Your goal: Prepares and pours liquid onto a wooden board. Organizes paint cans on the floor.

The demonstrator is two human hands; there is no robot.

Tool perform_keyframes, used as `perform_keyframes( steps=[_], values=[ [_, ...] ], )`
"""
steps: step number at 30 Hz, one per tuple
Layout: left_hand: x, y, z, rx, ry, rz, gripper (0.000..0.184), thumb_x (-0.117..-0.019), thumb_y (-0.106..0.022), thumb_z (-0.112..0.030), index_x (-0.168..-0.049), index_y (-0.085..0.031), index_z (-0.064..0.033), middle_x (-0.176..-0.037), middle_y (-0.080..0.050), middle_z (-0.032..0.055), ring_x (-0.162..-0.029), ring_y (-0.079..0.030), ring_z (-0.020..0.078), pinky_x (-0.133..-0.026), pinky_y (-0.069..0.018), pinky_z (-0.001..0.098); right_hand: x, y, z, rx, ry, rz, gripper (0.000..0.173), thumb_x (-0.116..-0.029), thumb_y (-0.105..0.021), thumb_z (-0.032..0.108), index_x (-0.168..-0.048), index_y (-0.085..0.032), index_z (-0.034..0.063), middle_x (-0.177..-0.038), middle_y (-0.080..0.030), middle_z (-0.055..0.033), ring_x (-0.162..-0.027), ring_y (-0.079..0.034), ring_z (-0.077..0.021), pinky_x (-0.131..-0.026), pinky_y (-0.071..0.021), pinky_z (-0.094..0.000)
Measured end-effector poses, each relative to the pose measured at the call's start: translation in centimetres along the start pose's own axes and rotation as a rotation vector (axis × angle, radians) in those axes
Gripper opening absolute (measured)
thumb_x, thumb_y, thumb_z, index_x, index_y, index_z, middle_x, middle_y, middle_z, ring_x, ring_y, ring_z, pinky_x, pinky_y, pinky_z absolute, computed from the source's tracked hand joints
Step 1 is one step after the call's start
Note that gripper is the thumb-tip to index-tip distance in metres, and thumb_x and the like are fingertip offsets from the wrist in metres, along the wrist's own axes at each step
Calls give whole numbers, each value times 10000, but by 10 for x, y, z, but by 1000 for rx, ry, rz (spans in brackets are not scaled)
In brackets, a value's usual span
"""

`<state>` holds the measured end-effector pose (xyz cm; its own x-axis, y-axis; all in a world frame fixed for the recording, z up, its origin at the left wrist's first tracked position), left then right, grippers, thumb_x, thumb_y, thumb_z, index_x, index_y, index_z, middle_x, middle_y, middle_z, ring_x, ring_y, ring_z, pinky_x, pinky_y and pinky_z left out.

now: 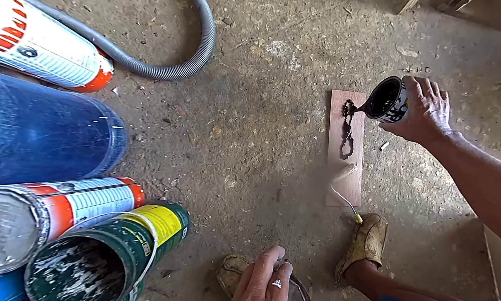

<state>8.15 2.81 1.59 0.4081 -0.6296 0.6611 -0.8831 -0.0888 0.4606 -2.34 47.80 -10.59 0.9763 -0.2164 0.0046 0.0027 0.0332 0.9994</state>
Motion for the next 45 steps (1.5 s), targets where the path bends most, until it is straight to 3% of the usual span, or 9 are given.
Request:
perform_keyframes(
  steps=[18, 34, 45],
  values=[
    [3, -1, -1, 12, 16, -27, 882, -739, -863, -541, -1340, -603, 51, -1495, -455, 255, -1274, -560, 375, -1009, -521, 426, -34, 5, 0, 52, -7, -19, 1027, -643, -916, 377, -1485, -430, 46, -1428, -521, -281, -1301, -501, -524, -982, -404, -730],
    [7, -2, 0, -22, -25, -15, 869, -745, -856, -538, -1334, -605, 49, -1505, -447, 249, -1271, -561, 366, -994, -528, 411, 27, -1, 19, 118, 140, 30, 981, -648, -910, 359, -1465, -464, 47, -1405, -550, -255, -1285, -533, -488, -1006, -418, -683],
    [8, -2, -2, -29, -57, -34, 867, -752, -846, -545, -1327, -607, 58, -1498, -450, 260, -1274, -555, 379, -999, -523, 411, 66, -18, 22, 146, 229, 91, 1018, -585, -941, 326, -1456, -493, 48, -1367, -580, -231, -1250, -564, -459, -995, -436, -667]
  ],
)
Point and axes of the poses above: each hand's wrist, its own x-axis away from the middle knuckle, its own y-axis out of the back of the hand, z = x × y, the point moved 4 cm from there along -x, towards the middle knuckle
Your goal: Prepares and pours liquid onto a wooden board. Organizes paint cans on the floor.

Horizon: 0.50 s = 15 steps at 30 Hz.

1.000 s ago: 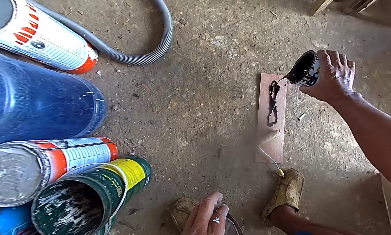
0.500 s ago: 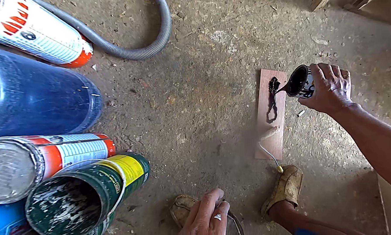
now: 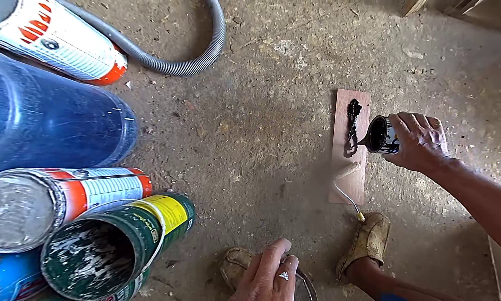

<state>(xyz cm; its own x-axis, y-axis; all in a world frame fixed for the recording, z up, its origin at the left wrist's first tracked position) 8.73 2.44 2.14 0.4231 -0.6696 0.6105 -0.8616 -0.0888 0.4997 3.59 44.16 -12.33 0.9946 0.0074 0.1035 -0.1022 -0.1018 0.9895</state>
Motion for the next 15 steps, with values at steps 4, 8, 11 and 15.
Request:
perform_keyframes(
  steps=[4, 8, 11, 15],
  values=[
    [-1, 0, 0, 5, 11, 3, 877, -744, -855, -543, -1331, -605, 59, -1496, -454, 255, -1257, -566, 375, -992, -528, 416, -12, 5, -10, -37, -69, 6, 1004, -637, -930, 362, -1472, -474, 40, -1391, -565, -256, -1268, -552, -484, -1003, -430, -684],
    [-1, 0, -1, 12, 22, -2, 873, -747, -854, -539, -1335, -606, 57, -1495, -456, 261, -1258, -568, 372, -1001, -522, 413, -33, 10, -23, -66, -158, -21, 1016, -647, -926, 379, -1481, -459, 36, -1406, -553, -267, -1285, -535, -497, -985, -428, -701],
    [0, 0, 0, 17, 30, -11, 878, -741, -858, -543, -1326, -607, 62, -1489, -462, 263, -1254, -572, 371, -998, -524, 413, -52, 15, -31, -58, -199, -13, 1021, -654, -925, 378, -1488, -443, 39, -1423, -534, -276, -1297, -518, -511, -982, -418, -717],
    [0, 2, -1, 35, 75, 6, 886, -743, -859, -541, -1349, -594, 48, -1509, -444, 249, -1277, -559, 370, -998, -527, 425, -71, 23, -41, -59, -235, -41, 1029, -648, -926, 360, -1490, -432, 35, -1431, -519, -289, -1293, -506, -532, -958, -410, -740]
  ],
)
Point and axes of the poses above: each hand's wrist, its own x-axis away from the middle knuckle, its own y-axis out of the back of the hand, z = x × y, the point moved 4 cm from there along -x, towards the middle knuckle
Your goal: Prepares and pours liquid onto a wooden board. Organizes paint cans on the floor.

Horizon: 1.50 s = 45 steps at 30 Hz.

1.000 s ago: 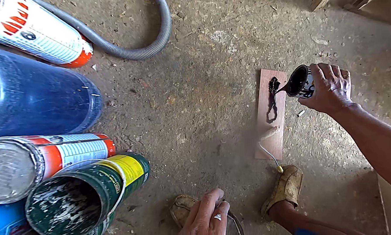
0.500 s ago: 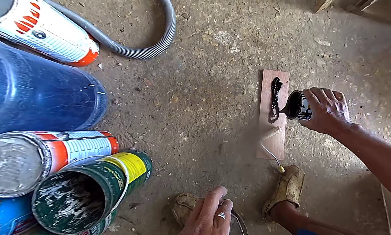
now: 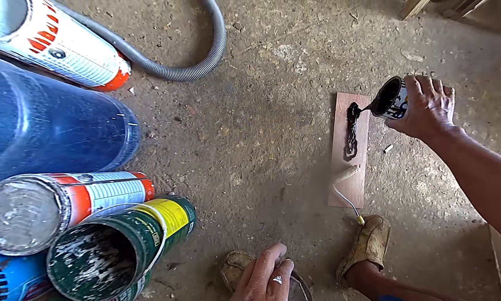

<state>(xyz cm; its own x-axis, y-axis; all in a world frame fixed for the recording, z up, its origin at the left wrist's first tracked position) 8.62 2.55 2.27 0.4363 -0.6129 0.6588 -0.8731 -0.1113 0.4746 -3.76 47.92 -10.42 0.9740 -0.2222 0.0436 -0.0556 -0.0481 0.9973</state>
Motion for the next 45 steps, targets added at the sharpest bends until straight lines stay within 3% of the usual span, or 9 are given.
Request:
perform_keyframes(
  steps=[5, 21, 27, 34, 39, 43, 45],
  values=[
    [0, -1, 1, 4, -10, -16, 888, -739, -855, -553, -1349, -603, 40, -1500, -456, 238, -1266, -562, 360, -992, -527, 420, 2, 6, 3, -8, -6, -39, 1030, -631, -927, 362, -1481, -437, 48, -1432, -523, -270, -1297, -512, -513, -962, -421, -721],
    [-1, -2, -4, -57, -71, -69, 888, -728, -857, -564, -1333, -614, 39, -1467, -489, 233, -1262, -565, 366, -1002, -524, 419, 89, -21, 3, -28, 169, 16, 1047, -594, -922, 412, -1467, -481, 39, -1383, -577, -230, -1252, -569, -452, -987, -449, -662],
    [-3, 0, -9, -23, -76, -93, 890, -719, -860, -566, -1336, -615, 28, -1407, -528, 204, -1218, -579, 332, -977, -529, 412, 79, -23, -20, -215, -29, -1, 1126, -581, -955, 471, -1494, -440, 61, -1422, -553, -233, -1263, -567, -458, -991, -460, -680],
    [-4, 9, -16, 95, -129, -264, 898, -665, -890, -583, -1313, -647, -10, -1362, -571, 162, -1206, -596, 219, -978, -537, 341, 68, -8, -37, -608, -247, -43, 1170, -559, -987, 385, -1518, -375, 109, -1400, -548, -237, -1239, -587, -430, -978, -480, -697],
    [-16, 13, -10, 347, -203, -434, 905, -619, -931, -554, -1292, -659, -13, -1370, -570, 121, -1236, -602, 178, -1003, -573, 338, 76, -5, -49, -955, -168, -140, 1171, -511, -946, 308, -1512, -369, 118, -1351, -599, -161, -1215, -625, -278, -1010, -533, -531],
    [-38, 19, -20, 546, -253, -463, 880, -650, -938, -494, -1301, -638, 18, -1365, -575, 140, -1219, -629, 225, -994, -597, 375, 81, -5, -53, -1251, -78, -267, 1212, -478, -945, 363, -1505, -359, 98, -1382, -581, -88, -1259, -599, -165, -1042, -541, -379],
    [-61, 22, -30, 568, -257, -452, 863, -659, -933, -488, -1299, -637, 9, -1357, -587, 130, -1206, -638, 226, -988, -602, 378, 83, -6, -50, -1432, -42, -323, 1231, -491, -973, 375, -1515, -342, 113, -1389, -576, -63, -1264, -597, -154, -1041, -551, -364]
  ],
)
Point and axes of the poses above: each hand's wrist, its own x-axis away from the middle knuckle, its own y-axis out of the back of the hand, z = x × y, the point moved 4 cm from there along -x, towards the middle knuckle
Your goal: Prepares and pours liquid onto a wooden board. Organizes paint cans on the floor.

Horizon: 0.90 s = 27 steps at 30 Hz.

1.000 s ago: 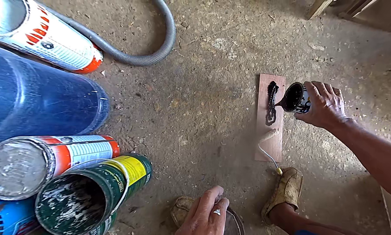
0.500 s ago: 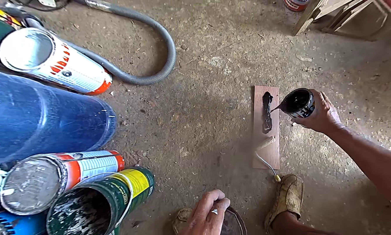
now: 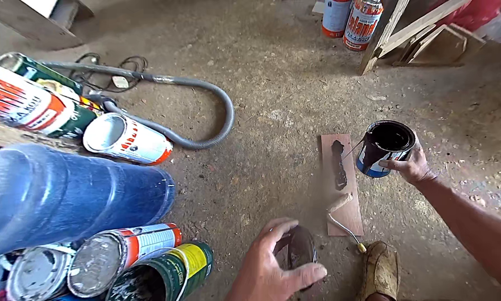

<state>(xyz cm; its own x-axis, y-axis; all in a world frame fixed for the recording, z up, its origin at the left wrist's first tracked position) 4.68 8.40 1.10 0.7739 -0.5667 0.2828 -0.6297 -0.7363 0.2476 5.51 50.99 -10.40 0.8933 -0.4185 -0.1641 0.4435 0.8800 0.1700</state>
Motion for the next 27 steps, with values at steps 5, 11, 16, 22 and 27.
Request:
perform_keyframes(
  steps=[5, 11, 16, 22, 27],
  values=[
    [-92, -45, 3, 40, -6, -24, 796, -716, -905, -441, -1306, -627, 17, -1296, -621, 128, -1166, -656, 203, -986, -595, 351, -6, -14, -5, -258, 43, -16, 1159, -544, -1000, 391, -1488, -377, 143, -1340, -611, -46, -1225, -626, -166, -1022, -569, -390],
    [-186, -93, -36, 149, -166, -142, 701, -726, -916, -369, -1283, -648, -38, -1259, -630, 115, -1132, -656, 202, -944, -600, 397, -9, -9, 3, -205, 121, 10, 1172, -545, -1000, 394, -1501, -376, 131, -1366, -603, -49, -1252, -614, -173, -1048, -559, -383],
    [-222, -121, -117, -428, -453, -39, 872, -697, -921, -493, -1351, -623, -1, -1367, -560, 168, -1219, -580, 277, -987, -538, 453, -5, -4, 18, -46, 158, 1, 1183, -533, -981, 405, -1500, -370, 101, -1358, -609, -23, -1254, -607, -119, -1058, -545, -325],
    [-234, -156, -147, -890, -472, 235, 819, -711, -861, -607, -1275, -672, -45, -1295, -578, 108, -1209, -561, 270, -987, -519, 415, -5, -5, 32, 53, 208, 41, 1145, -555, -966, 412, -1485, -391, 71, -1343, -622, -21, -1241, -608, -83, -1052, -542, -294],
    [-233, -153, -142, -868, -522, 187, 821, -734, -852, -598, -1292, -658, -29, -1327, -584, 112, -1238, -557, 266, -1031, -496, 405, -5, -10, 37, -8, 223, 95, 1150, -560, -977, 350, -1496, -367, 78, -1374, -598, -28, -1272, -588, -99, -1068, -532, -291]
  ],
)
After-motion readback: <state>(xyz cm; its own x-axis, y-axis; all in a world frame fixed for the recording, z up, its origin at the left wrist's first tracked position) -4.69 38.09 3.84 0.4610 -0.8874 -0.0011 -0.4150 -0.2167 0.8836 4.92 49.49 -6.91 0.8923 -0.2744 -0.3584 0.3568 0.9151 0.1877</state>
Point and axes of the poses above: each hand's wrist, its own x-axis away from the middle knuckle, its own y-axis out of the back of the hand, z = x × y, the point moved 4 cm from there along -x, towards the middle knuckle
